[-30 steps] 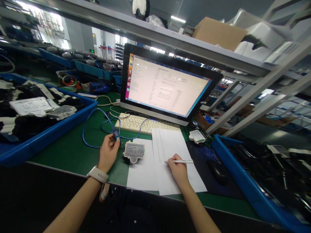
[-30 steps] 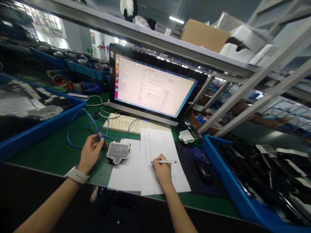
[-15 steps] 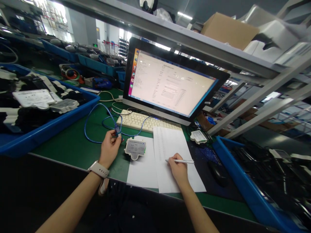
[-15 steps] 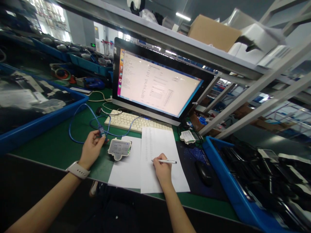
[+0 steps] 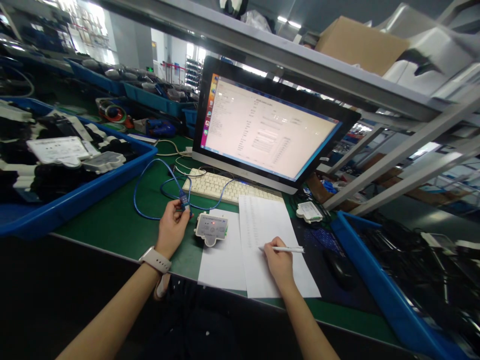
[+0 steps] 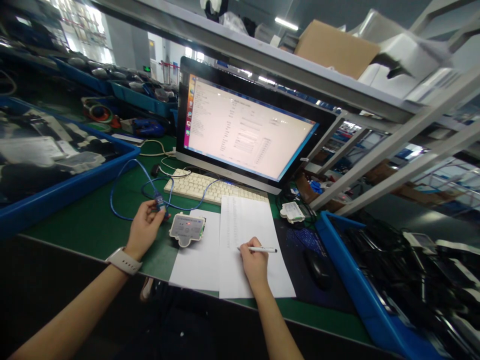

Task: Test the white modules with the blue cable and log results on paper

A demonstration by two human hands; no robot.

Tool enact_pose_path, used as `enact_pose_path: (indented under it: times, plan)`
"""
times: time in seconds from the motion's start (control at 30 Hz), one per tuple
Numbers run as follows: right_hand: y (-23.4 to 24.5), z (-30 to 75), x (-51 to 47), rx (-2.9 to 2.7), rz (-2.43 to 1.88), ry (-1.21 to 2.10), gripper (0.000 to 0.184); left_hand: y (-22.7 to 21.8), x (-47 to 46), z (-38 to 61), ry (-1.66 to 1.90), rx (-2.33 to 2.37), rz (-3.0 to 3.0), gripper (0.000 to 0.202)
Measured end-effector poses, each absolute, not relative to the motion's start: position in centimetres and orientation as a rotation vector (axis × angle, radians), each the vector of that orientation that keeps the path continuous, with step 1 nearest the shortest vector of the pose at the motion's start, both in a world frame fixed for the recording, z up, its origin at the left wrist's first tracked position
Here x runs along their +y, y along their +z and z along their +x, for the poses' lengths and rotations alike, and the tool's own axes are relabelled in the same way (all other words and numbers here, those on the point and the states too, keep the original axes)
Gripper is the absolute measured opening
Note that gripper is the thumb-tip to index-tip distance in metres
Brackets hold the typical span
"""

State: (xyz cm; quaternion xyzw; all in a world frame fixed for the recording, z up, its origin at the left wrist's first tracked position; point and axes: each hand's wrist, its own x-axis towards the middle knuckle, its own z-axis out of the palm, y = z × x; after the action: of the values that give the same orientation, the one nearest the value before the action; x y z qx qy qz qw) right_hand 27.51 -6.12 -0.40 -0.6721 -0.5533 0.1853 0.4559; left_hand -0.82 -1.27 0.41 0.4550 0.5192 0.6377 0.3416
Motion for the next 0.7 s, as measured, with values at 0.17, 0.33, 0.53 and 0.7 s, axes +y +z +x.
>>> enact_pose_path:
  times: [0.17,0.33,0.53,0.7]
  plan:
    - [-0.52,27.55,-6.08,-1.365,-1.661,0.462,0.021,0.2,-1.16,-0.86,1.673,1.336,1.19,0.037]
    - [-0.45,27.5,-6.06,-1.354,-1.673,0.468,0.02,0.1,-1.11,-0.9,1.671,1.334,1.173,0.038]
    - [-0.49,27.54,-6.0,-1.371,-1.676,0.428,0.02,0.03,-1.1,-0.92,1.681,1.328,1.181,0.036]
    - [-0.63,27.77,-6.08,-1.334,-1.664,0.458,0.02,0.04,-1.13,-0.94,1.682,1.335,1.182,0.036]
